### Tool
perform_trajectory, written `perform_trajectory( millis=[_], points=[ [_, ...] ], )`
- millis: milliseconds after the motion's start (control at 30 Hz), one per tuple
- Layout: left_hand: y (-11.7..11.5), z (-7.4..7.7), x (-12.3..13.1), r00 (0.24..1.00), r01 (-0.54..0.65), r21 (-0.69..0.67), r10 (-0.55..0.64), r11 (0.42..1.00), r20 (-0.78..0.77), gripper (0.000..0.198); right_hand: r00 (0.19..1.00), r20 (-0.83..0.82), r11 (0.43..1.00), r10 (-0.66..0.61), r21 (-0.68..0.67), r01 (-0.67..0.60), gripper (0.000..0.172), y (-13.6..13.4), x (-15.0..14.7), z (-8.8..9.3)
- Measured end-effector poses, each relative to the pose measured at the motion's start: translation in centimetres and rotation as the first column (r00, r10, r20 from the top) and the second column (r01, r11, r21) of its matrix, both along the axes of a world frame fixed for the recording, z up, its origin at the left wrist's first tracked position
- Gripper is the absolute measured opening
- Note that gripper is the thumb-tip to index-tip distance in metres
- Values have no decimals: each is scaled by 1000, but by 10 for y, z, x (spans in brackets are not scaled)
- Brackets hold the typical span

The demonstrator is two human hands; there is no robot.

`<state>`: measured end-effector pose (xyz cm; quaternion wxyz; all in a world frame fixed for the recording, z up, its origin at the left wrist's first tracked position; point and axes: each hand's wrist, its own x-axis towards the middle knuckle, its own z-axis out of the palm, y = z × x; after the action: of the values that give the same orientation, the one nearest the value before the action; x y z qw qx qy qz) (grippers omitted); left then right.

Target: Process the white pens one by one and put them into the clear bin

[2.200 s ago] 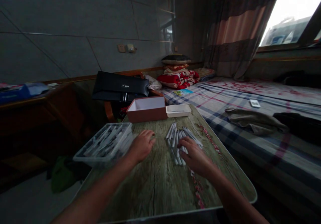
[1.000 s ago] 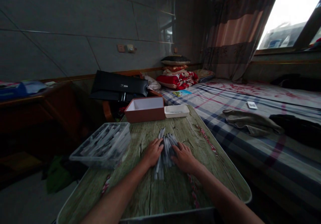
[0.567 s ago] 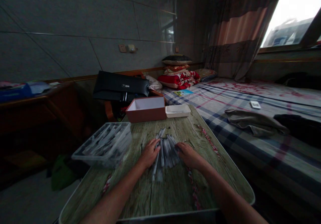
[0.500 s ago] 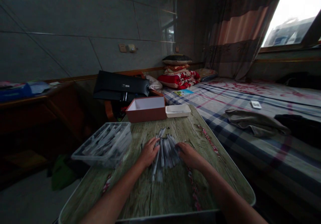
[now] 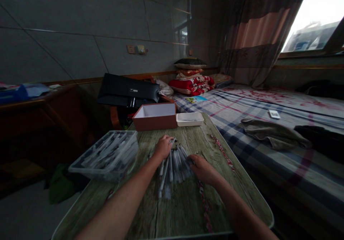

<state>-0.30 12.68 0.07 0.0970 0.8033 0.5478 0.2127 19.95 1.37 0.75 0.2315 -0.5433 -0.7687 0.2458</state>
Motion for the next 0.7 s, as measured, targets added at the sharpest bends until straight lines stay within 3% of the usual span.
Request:
perform_trajectory(
  millis=[167, 267, 500, 700],
  points=[
    [31, 4, 20, 989, 32, -38, -37, 999, -141, 20, 1000, 12, 1000, 7, 21, -7, 33, 1, 3, -2],
    [39, 0, 27, 974, 34, -73, -50, 997, -220, 25, 1000, 21, 1000, 1, 21, -1, 33, 1, 3, 0],
    [43, -2, 31, 959, 33, -86, -56, 996, -279, 33, 998, 54, 1000, -13, 13, 12, 32, 1, 3, 2],
    [32, 14, 18, 982, 48, -30, -52, 998, -183, 18, 995, 98, 1000, -11, 20, 9, 32, 1, 2, -3]
  ],
)
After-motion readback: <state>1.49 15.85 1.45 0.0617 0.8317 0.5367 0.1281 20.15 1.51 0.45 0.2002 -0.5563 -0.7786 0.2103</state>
